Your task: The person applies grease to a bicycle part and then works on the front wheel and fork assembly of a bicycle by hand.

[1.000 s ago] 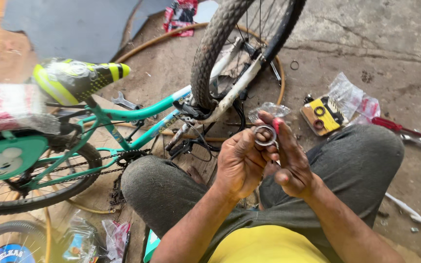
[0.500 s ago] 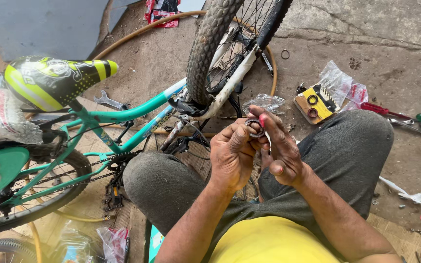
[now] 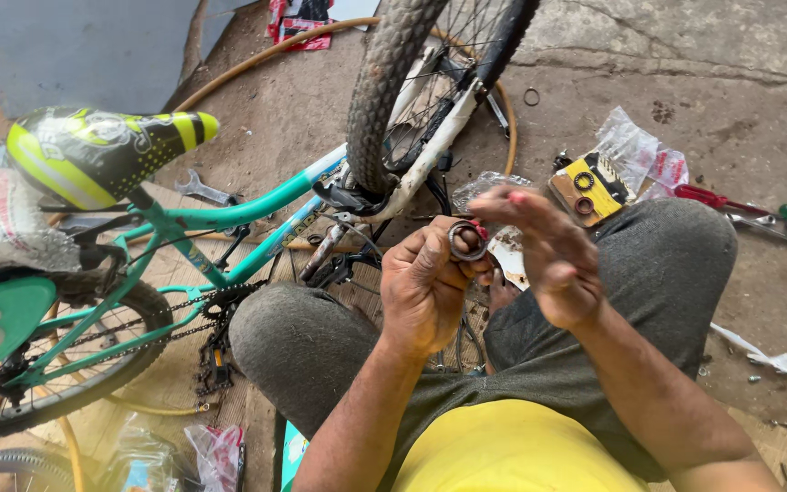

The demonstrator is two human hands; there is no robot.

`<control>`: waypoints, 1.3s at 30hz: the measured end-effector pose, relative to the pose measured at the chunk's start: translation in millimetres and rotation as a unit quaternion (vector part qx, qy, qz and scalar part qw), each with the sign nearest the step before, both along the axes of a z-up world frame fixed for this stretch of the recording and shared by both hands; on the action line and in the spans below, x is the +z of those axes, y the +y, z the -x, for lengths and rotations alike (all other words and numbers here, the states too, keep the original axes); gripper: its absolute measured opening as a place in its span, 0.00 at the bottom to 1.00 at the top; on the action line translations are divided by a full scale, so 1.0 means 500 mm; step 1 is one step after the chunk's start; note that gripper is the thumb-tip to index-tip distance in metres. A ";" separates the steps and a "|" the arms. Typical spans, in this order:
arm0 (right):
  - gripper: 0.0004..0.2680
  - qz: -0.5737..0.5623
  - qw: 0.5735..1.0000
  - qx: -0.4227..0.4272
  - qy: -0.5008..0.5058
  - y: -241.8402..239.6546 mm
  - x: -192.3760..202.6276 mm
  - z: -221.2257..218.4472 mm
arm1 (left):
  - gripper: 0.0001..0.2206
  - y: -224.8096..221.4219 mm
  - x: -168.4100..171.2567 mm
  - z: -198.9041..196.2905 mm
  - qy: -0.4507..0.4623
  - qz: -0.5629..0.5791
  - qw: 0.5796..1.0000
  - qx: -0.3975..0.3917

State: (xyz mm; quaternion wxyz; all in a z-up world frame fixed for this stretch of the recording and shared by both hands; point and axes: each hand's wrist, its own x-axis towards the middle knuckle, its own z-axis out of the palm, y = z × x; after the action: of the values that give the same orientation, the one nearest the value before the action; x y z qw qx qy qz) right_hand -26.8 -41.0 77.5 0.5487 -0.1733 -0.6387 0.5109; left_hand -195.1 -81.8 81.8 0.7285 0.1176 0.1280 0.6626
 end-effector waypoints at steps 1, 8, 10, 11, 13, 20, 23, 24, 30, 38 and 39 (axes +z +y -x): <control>0.23 0.006 1.000 0.009 0.002 -0.002 -0.003 0.002 | 0.12 0.000 0.002 -0.001 -0.010 -0.005 1.000 -0.002; 0.23 -0.039 0.999 -0.024 0.018 -0.040 -0.010 0.025 | 0.09 0.009 0.004 0.004 0.041 -0.015 0.998 0.050; 0.24 -0.014 0.998 -0.026 0.061 -0.047 -0.009 0.026 | 0.08 0.010 0.000 0.004 0.055 -0.015 0.997 0.052; 0.25 -0.022 0.998 -0.021 0.056 -0.046 -0.010 0.028 | 0.09 0.009 -0.002 0.004 0.050 -0.013 0.998 0.045; 0.25 -0.031 0.998 -0.017 0.044 -0.045 -0.014 0.032 | 0.10 -0.001 -0.004 0.000 0.031 -0.005 0.999 0.027; 0.25 -0.213 0.962 -0.131 -0.111 -0.022 -0.009 0.041 | 0.11 0.004 0.003 0.006 0.008 -0.012 0.999 0.032; 0.25 -0.099 0.992 -0.080 -0.009 -0.015 -0.014 0.035 | 0.09 0.005 0.001 0.009 0.015 -0.034 0.999 0.031; 0.25 -0.074 0.996 -0.055 0.000 -0.021 -0.016 0.033 | 0.09 0.000 0.000 0.008 0.020 -0.038 0.999 0.022; 0.25 -0.068 0.996 -0.050 0.029 -0.048 -0.004 0.053 | 0.08 0.002 0.007 0.003 0.055 -0.040 0.996 0.054; 0.26 -0.076 0.996 -0.043 0.025 -0.044 -0.017 0.053 | 0.09 -0.004 0.002 0.001 0.012 -0.034 0.999 0.020; 0.27 -0.102 0.994 -0.042 -0.017 -0.036 -0.013 0.047 | 0.12 0.002 0.006 0.000 -0.010 -0.034 0.999 0.014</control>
State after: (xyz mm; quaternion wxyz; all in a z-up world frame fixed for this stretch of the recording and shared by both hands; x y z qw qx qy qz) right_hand -50.1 -58.8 71.0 0.5735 -0.1521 -0.6889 0.4163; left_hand -195.0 -80.9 84.7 0.7162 0.1343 0.0996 0.6776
